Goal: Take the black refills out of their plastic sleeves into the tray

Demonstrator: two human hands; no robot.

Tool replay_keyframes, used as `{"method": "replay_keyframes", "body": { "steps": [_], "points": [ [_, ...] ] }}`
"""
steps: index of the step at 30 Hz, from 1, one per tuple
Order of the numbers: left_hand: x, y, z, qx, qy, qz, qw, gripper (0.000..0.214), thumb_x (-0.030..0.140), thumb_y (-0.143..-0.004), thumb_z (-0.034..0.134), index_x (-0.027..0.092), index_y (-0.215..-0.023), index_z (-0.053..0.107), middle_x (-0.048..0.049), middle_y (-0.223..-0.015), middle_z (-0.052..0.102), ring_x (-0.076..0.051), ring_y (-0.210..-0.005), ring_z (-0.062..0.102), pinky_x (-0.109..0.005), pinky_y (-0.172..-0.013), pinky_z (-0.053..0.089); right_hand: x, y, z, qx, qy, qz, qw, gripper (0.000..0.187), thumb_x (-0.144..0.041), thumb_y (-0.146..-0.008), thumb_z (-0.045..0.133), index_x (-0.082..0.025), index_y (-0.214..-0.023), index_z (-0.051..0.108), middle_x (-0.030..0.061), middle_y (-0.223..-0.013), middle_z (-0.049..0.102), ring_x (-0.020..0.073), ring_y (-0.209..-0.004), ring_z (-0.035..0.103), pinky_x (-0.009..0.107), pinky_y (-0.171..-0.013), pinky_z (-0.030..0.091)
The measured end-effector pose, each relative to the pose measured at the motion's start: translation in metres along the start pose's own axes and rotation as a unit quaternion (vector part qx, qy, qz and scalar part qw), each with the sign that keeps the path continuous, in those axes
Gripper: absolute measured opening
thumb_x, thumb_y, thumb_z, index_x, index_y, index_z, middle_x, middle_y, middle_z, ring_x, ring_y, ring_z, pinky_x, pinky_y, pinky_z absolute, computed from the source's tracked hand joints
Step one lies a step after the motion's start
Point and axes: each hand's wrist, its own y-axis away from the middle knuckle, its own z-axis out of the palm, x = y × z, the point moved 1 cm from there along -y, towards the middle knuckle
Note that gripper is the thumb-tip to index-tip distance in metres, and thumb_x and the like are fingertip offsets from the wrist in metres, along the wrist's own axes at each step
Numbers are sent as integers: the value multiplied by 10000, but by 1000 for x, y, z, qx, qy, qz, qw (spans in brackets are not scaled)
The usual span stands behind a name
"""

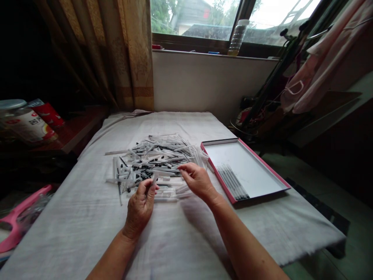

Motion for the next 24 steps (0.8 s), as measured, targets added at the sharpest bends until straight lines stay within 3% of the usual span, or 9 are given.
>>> {"method": "replay_keyframes", "body": {
  "steps": [3,6,10,16,24],
  "points": [
    [-4,-1,0,10,-22,17,1000,251,401,-936,497,197,-1027,610,-42,-838,740,-163,-669,700,-254,-617,554,28,2,-23,45,71,40,996,196,-199,-854,547,-199,-910,734,65,-939,742,187,-873,675,302,-809,502],
    [-5,-3,0,13,-33,63,997,241,364,-929,517,196,-1013,667,-60,-915,746,-177,-778,715,-262,-691,571,37,8,-29,1,141,52,989,199,-205,-858,560,-219,-928,746,47,-943,736,173,-837,674,278,-772,492],
    [-6,-3,2,-10,-45,103,994,235,335,-932,528,212,-1020,708,-64,-956,751,-190,-883,718,-287,-809,572,29,15,-19,-100,250,64,961,201,-228,-868,581,-258,-943,765,41,-973,725,170,-822,673,259,-723,468],
    [-7,-1,5,-33,-78,124,989,248,343,-942,519,242,-1050,718,-49,-966,754,-190,-876,719,-286,-785,575,16,7,-9,-154,357,45,920,209,-291,-897,560,-274,-985,749,56,-1027,704,191,-861,671,258,-674,457],
    [-2,-1,4,-39,-101,137,985,244,337,-945,518,261,-1066,716,-36,-938,747,-176,-840,713,-262,-751,565,5,-16,-3,-235,421,-2,876,161,-256,-894,567,-191,-929,710,113,-954,722,246,-861,692,292,-684,472]
  ]
}}
